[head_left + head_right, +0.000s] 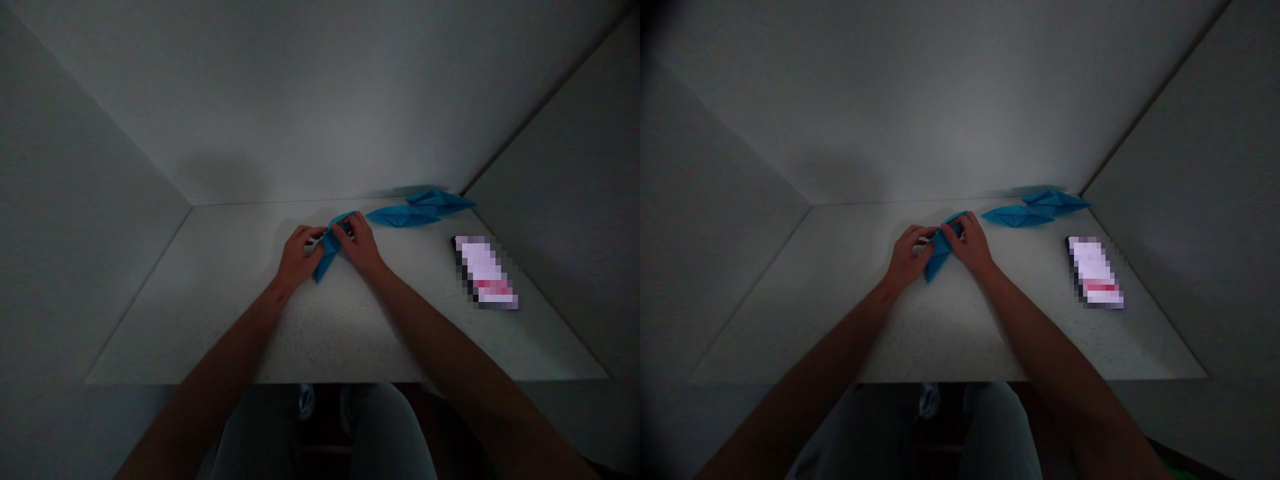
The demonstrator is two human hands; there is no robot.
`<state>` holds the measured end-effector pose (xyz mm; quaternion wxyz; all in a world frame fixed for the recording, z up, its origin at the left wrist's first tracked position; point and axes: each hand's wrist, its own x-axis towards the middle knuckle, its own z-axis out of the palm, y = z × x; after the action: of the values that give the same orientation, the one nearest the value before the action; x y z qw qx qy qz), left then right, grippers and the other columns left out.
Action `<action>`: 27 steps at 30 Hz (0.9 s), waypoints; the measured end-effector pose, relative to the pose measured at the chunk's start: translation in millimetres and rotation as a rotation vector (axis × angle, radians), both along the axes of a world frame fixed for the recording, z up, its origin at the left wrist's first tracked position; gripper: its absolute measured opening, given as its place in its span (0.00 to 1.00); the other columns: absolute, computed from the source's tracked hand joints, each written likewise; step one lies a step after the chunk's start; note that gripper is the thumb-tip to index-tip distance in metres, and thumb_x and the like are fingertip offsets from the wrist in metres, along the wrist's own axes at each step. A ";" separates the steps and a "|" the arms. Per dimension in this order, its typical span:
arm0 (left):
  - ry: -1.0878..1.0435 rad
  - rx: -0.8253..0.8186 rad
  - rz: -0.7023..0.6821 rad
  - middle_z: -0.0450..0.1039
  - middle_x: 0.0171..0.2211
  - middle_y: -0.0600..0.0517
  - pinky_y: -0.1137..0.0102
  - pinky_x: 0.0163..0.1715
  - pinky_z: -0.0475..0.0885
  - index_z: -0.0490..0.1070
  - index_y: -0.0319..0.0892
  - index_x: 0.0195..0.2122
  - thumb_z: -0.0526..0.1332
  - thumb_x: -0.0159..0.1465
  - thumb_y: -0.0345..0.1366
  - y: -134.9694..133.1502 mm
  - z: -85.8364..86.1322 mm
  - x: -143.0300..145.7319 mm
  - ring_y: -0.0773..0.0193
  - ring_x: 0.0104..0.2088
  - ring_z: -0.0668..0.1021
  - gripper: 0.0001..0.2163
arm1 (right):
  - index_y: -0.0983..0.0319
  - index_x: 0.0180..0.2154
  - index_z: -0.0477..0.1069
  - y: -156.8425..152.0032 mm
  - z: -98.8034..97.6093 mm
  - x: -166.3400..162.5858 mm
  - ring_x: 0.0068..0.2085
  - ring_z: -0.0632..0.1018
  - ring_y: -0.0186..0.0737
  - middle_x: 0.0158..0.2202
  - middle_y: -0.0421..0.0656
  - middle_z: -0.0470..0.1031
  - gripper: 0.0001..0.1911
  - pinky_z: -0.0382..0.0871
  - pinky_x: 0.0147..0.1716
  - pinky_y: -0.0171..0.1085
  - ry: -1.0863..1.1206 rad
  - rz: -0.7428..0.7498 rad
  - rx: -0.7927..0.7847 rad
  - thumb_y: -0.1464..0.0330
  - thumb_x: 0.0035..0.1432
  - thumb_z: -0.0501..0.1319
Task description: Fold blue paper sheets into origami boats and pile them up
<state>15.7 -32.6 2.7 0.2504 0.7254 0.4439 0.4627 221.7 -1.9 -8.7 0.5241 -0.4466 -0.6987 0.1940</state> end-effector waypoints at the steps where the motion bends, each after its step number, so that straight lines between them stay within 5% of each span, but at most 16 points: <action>1: 0.008 0.005 0.000 0.82 0.51 0.47 0.59 0.52 0.85 0.85 0.49 0.53 0.65 0.71 0.31 -0.8 1.9 -0.5 0.57 0.51 0.85 0.13 | 0.56 0.39 0.75 0.5 0.1 -0.3 0.39 0.75 0.42 0.40 0.43 0.74 0.24 0.75 0.40 0.42 0.005 -0.010 0.000 0.44 0.76 0.63; 6: -0.040 -0.020 0.044 0.82 0.50 0.47 0.61 0.49 0.85 0.84 0.47 0.48 0.65 0.70 0.31 -0.4 2.0 -3.8 0.58 0.49 0.85 0.10 | 0.56 0.37 0.71 1.4 1.6 -1.0 0.36 0.74 0.41 0.36 0.41 0.76 0.23 0.72 0.39 0.41 0.070 0.023 -0.044 0.46 0.78 0.60; 10: -0.179 -0.145 -0.004 0.79 0.66 0.40 0.55 0.55 0.85 0.75 0.50 0.65 0.72 0.68 0.38 4.9 -7.3 -9.1 0.48 0.64 0.83 0.24 | 0.56 0.38 0.74 -1.5 4.3 -1.5 0.36 0.75 0.40 0.36 0.41 0.79 0.17 0.72 0.38 0.40 0.026 0.109 -0.043 0.51 0.75 0.65; 13: -0.240 -0.251 -0.111 0.72 0.75 0.38 0.58 0.49 0.86 0.67 0.53 0.75 0.72 0.69 0.42 6.3 -9.7 -12.2 0.50 0.56 0.87 0.34 | 0.56 0.38 0.74 -3.6 5.1 -2.1 0.37 0.77 0.41 0.36 0.41 0.80 0.14 0.73 0.41 0.41 -0.079 0.223 -0.001 0.54 0.72 0.67; 17: -0.172 -0.284 -0.145 0.84 0.63 0.41 0.60 0.44 0.85 0.76 0.49 0.70 0.67 0.74 0.43 5.6 -5.8 -9.9 0.56 0.44 0.87 0.24 | 0.55 0.37 0.74 -3.9 3.6 -1.8 0.37 0.77 0.42 0.35 0.41 0.79 0.13 0.73 0.42 0.42 -0.111 0.235 0.021 0.56 0.73 0.67; 23: -0.120 -0.103 -0.111 0.83 0.63 0.43 0.54 0.67 0.78 0.84 0.48 0.62 0.66 0.74 0.40 11.3 -4.7 -5.2 0.52 0.63 0.83 0.17 | 0.57 0.34 0.76 -2.8 0.9 -0.8 0.35 0.70 0.39 0.39 0.43 0.74 0.18 0.71 0.37 0.41 -0.010 0.089 0.035 0.52 0.72 0.70; 27: -0.140 -0.128 -0.122 0.83 0.63 0.44 0.56 0.66 0.77 0.84 0.47 0.63 0.66 0.74 0.41 14.1 -4.9 -4.2 0.52 0.63 0.83 0.18 | 0.57 0.33 0.78 -3.4 3.1 -0.3 0.35 0.69 0.40 0.37 0.42 0.72 0.21 0.70 0.38 0.43 0.003 0.084 0.003 0.48 0.70 0.72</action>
<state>11.5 -18.5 -2.2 0.3541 0.6996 0.4090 0.4667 221.4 -5.3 -5.6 0.5173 -0.4158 -0.7164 0.2152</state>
